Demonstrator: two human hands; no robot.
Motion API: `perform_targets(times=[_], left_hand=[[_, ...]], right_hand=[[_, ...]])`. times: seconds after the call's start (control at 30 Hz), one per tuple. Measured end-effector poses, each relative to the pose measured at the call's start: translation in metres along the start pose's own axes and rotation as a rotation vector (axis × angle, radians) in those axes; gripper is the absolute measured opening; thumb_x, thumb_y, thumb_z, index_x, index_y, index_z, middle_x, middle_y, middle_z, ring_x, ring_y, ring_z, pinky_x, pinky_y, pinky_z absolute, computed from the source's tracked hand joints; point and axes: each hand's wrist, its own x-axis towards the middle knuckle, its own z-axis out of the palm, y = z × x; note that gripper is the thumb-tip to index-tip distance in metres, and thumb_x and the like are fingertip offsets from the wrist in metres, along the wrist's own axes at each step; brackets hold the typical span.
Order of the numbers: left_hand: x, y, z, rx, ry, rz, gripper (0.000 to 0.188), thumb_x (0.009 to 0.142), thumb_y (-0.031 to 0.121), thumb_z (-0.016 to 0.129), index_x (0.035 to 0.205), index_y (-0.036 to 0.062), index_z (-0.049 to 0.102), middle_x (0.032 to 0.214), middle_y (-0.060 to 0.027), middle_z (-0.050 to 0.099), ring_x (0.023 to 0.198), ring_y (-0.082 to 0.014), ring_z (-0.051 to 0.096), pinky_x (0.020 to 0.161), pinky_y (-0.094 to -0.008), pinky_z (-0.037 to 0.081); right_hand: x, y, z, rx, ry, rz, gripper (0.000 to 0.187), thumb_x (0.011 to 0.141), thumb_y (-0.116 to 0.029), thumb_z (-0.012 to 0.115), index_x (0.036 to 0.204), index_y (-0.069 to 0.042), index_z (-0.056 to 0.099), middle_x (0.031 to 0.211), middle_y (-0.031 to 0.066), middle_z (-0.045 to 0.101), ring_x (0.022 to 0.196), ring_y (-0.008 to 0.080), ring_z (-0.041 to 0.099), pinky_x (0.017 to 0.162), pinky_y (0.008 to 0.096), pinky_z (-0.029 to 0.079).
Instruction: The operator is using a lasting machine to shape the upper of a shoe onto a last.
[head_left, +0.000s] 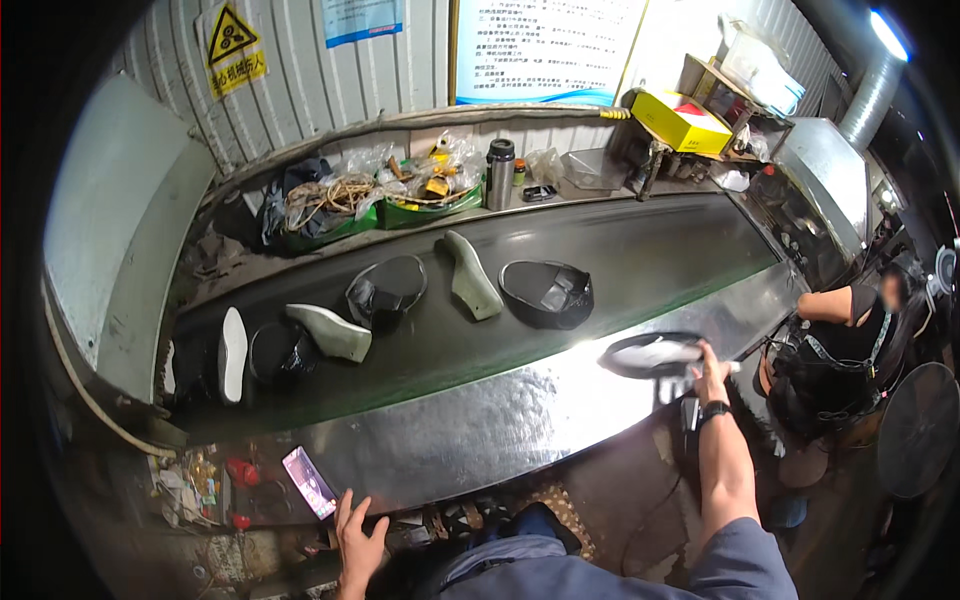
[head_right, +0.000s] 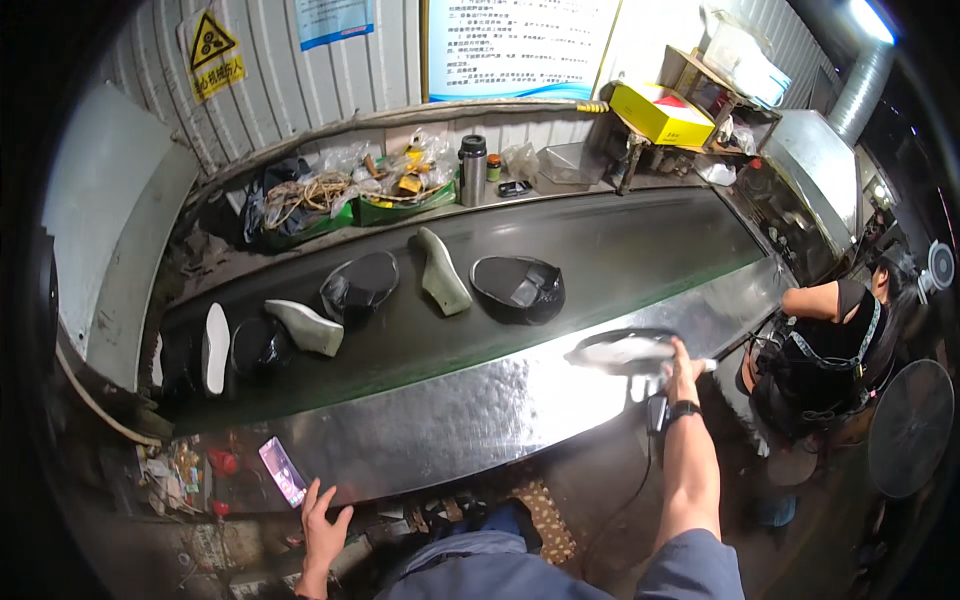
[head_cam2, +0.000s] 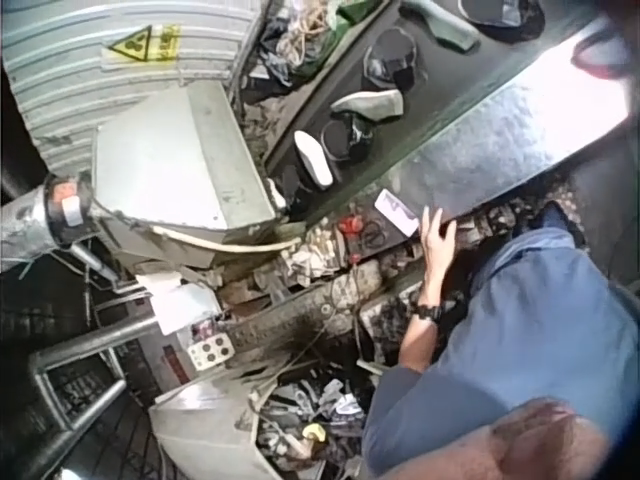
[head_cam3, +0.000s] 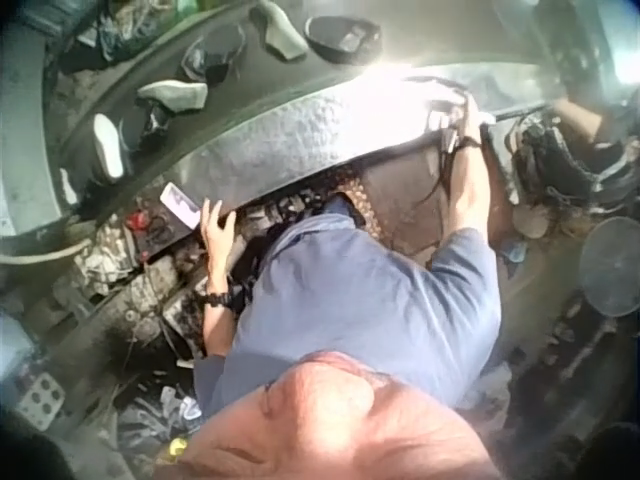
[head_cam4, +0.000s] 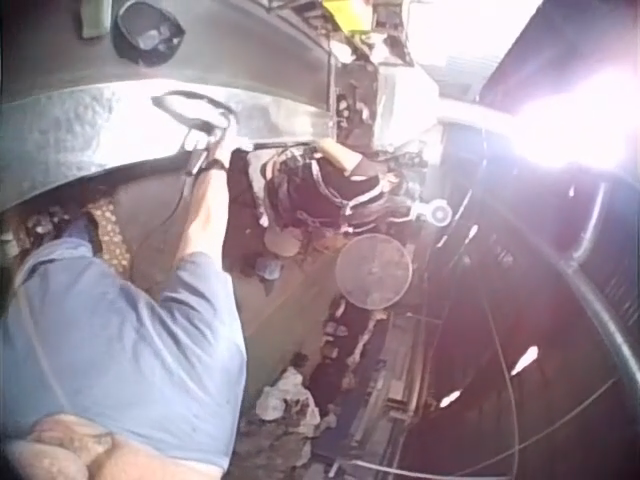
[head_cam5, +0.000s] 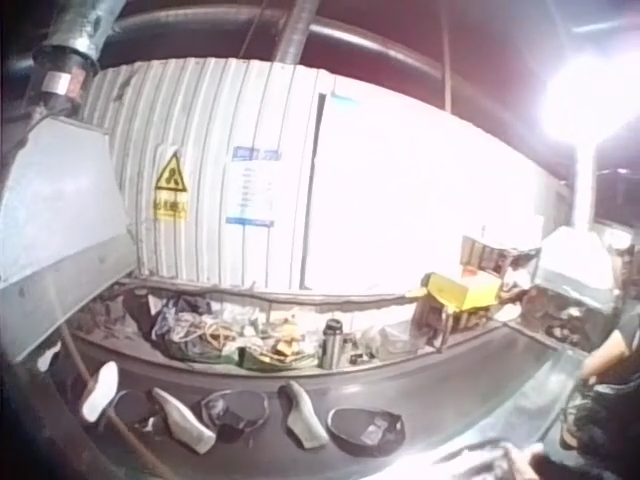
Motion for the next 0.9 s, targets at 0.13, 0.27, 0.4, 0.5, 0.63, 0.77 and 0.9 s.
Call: perform_targets(times=[0.13, 0.27, 0.4, 0.5, 0.63, 0.77, 0.9], left_hand=[[-0.02, -0.009, 0.0, -0.328, 0.038, -0.357, 0.054, 0.081, 0.007, 0.076, 0.13, -0.0027, 0.057, 0.13, -0.0196, 0.061, 0.119, -0.0302, 0.061, 0.101, -0.0377, 0.048], [-0.027, 0.022, -0.024, -0.107, 0.143, -0.306, 0.015, 0.091, 0.007, 0.066, 0.103, -0.0017, 0.071, 0.098, -0.018, 0.073, 0.092, -0.0297, 0.071, 0.085, -0.0369, 0.054], [-0.062, -0.012, -0.019, -0.15, 0.137, -0.386, 0.018, 0.093, 0.007, 0.063, 0.108, -0.0022, 0.068, 0.102, -0.0174, 0.072, 0.098, -0.0281, 0.069, 0.087, -0.0361, 0.053], [-0.072, -0.028, -0.008, -0.161, 0.053, -0.364, 0.019, 0.094, 0.008, 0.062, 0.109, -0.0027, 0.067, 0.104, -0.0165, 0.072, 0.1, -0.0272, 0.069, 0.09, -0.0369, 0.052], [-0.104, -0.019, -0.025, -0.105, 0.042, -0.476, 0.024, 0.094, 0.02, 0.066, 0.109, 0.0019, 0.07, 0.108, -0.0169, 0.072, 0.103, -0.0322, 0.068, 0.088, -0.039, 0.054], [-0.094, -0.008, -0.026, -0.142, 0.034, -0.46, 0.026, 0.094, 0.021, 0.065, 0.111, 0.0017, 0.07, 0.107, -0.0169, 0.072, 0.102, -0.0322, 0.068, 0.088, -0.0398, 0.053], [-0.086, -0.016, -0.019, -0.14, 0.064, -0.374, 0.023, 0.093, 0.018, 0.065, 0.108, 0.0012, 0.07, 0.104, -0.0173, 0.072, 0.098, -0.0325, 0.069, 0.087, -0.0388, 0.054]], right_hand=[[0.025, 0.028, 0.072, -0.035, -0.408, -0.247, 0.071, 0.077, -0.009, 0.08, 0.133, 0.007, 0.039, 0.097, 0.0152, 0.066, 0.068, 0.0198, 0.065, 0.056, 0.0365, 0.056], [-0.042, 0.065, 0.184, -0.279, -0.506, 0.077, 0.083, 0.086, -0.01, 0.076, 0.148, -0.003, 0.021, 0.099, 0.0124, 0.059, 0.072, 0.0188, 0.059, 0.053, 0.0331, 0.058], [-0.066, 0.051, 0.246, -0.061, -0.483, 0.441, 0.102, 0.081, -0.029, 0.083, 0.153, -0.018, 0.011, 0.128, 0.0144, 0.05, 0.097, 0.0262, 0.061, 0.067, 0.0451, 0.06], [-0.019, 0.062, 0.248, 0.169, -0.755, 0.534, 0.074, 0.078, -0.026, 0.086, 0.136, -0.02, 0.039, 0.111, 0.0063, 0.058, 0.083, 0.0191, 0.063, 0.054, 0.0321, 0.05], [-0.147, 0.014, 0.329, 0.276, -0.797, 0.026, 0.071, 0.08, -0.02, 0.084, 0.137, -0.009, 0.043, 0.118, 0.0078, 0.06, 0.078, 0.0192, 0.065, 0.06, 0.0313, 0.053], [-0.177, 0.018, 0.366, -0.187, -0.73, -0.896, 0.064, 0.08, -0.027, 0.081, 0.128, 0.005, 0.053, 0.123, 0.0243, 0.059, 0.093, 0.0392, 0.065, 0.081, 0.043, 0.053], [-0.224, 0.067, 0.367, -0.854, -0.827, -1.038, 0.077, 0.067, -0.027, 0.084, 0.13, 0.001, 0.05, 0.137, 0.0262, 0.041, 0.122, 0.0446, 0.043, 0.099, 0.0491, 0.047]])
